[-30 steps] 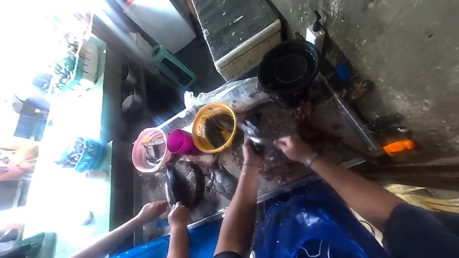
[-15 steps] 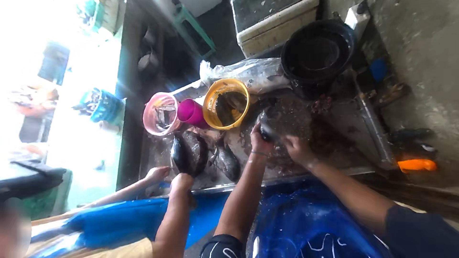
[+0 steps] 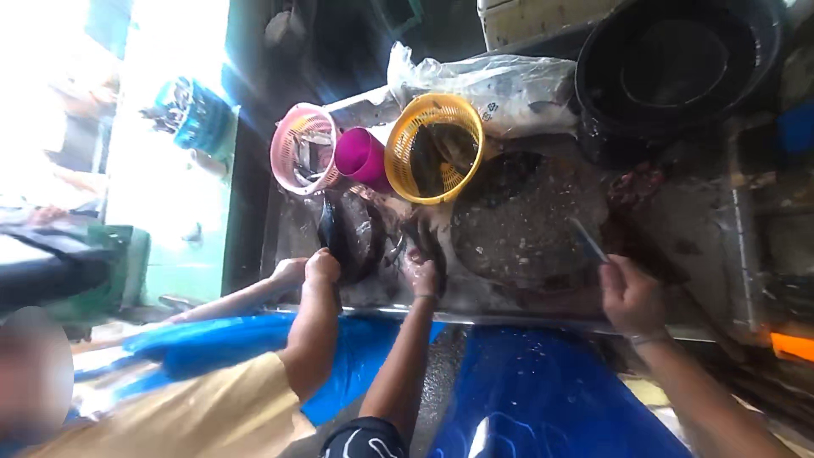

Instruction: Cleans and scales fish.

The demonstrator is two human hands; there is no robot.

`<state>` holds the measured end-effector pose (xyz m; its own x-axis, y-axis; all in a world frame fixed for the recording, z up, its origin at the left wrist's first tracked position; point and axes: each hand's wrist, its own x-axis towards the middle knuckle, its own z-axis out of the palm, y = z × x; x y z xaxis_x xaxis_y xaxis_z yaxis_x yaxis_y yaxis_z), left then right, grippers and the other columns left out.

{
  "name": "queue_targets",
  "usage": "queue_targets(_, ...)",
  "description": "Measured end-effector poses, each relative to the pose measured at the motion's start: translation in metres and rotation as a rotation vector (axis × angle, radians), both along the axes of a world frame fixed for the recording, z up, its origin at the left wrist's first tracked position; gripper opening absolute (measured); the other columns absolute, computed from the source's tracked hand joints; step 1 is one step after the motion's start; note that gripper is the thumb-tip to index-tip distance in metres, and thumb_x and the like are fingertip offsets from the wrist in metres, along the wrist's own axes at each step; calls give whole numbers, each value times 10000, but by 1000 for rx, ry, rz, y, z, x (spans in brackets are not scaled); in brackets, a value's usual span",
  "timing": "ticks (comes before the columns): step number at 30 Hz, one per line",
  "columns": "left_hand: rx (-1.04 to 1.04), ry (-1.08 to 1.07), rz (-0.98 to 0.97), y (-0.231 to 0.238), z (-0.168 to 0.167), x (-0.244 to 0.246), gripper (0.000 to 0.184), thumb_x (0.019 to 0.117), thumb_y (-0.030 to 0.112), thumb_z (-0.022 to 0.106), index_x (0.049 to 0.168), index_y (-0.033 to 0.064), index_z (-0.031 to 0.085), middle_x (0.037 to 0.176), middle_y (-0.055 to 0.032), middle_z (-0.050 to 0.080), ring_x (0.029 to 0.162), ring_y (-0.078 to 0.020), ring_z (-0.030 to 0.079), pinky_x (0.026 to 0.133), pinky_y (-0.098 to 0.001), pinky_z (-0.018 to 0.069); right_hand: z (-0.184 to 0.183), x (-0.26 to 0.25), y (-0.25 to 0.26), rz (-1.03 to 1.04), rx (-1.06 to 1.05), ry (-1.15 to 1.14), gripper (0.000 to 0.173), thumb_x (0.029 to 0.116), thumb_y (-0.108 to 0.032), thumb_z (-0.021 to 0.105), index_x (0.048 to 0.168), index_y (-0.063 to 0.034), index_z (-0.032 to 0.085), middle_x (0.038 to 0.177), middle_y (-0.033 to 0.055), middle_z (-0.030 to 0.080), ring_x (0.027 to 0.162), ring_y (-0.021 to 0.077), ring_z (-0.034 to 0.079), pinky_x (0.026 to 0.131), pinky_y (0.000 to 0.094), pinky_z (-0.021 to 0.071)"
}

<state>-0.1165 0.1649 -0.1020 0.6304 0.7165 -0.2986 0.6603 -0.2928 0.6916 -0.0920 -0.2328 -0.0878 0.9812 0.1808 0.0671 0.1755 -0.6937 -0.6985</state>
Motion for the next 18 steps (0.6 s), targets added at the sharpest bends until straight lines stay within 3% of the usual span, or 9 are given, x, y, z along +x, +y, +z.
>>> queue_targets(2,286,-70,-162,14,0,42,520,883,159,702,1379,66,573,1277,-213,633,1191,-362,601,1010,-551,494,-33,8,-18,17,-258,293,491,1111,-392,402,1250,14,642,1046,271,717,984,450,717,854,629,560)
queue_targets(4,407,-166,-350,22,10,113,450,867,136,740,1297,42,642,1276,-210,638,1221,-365,585,1052,-525,472,-50,13,-18,8,-330,465,515,1116,-427,374,1216,2,641,999,283,710,986,481,706,837,660,541)
queue_targets(7,609,125,-659,50,11,221,454,920,209,658,1355,86,622,1445,-189,560,1375,-417,480,1094,-623,421,-54,5,-5,-67,-295,451,524,1111,-427,368,1150,10,655,885,268,705,874,477,716,740,656,549)
queue_targets(9,801,351,-903,81,-5,286,530,962,248,640,1439,36,546,1538,-228,469,1447,-466,387,1137,-693,327,-50,2,6,-155,-266,477,500,1108,-400,398,1168,22,658,890,279,709,872,490,719,734,664,550)
queue_targets(11,975,521,-1118,114,-29,337,485,978,181,647,1410,-17,547,1531,-242,469,1443,-470,394,1179,-693,273,-49,-2,19,-277,-232,531,499,1106,-397,406,1190,24,660,892,282,711,882,491,718,756,664,551)
queue_targets(13,1090,614,-1367,145,-45,363,457,942,113,692,1358,-31,571,1464,-233,528,1388,-431,473,1191,-628,321,-54,-8,30,-393,-194,563,532,1102,-416,402,1197,36,666,891,284,711,892,483,717,788,661,550)
queue_targets(15,1148,654,-1651,164,-37,380,462,919,86,724,1353,-7,597,1434,-212,563,1388,-411,475,1189,-602,321,-59,-11,39,-458,-182,602,552,1104,-425,390,1220,43,660,924,292,715,925,488,715,820,663,548)
queue_targets(18,1212,717,-1796,166,-32,389,504,823,139,810,1305,129,662,1263,-121,676,1205,-366,608,1016,-565,472,-54,-8,43,-487,-186,643,561,1106,-441,381,1207,35,660,932,278,715,932,471,716,827,650,549)
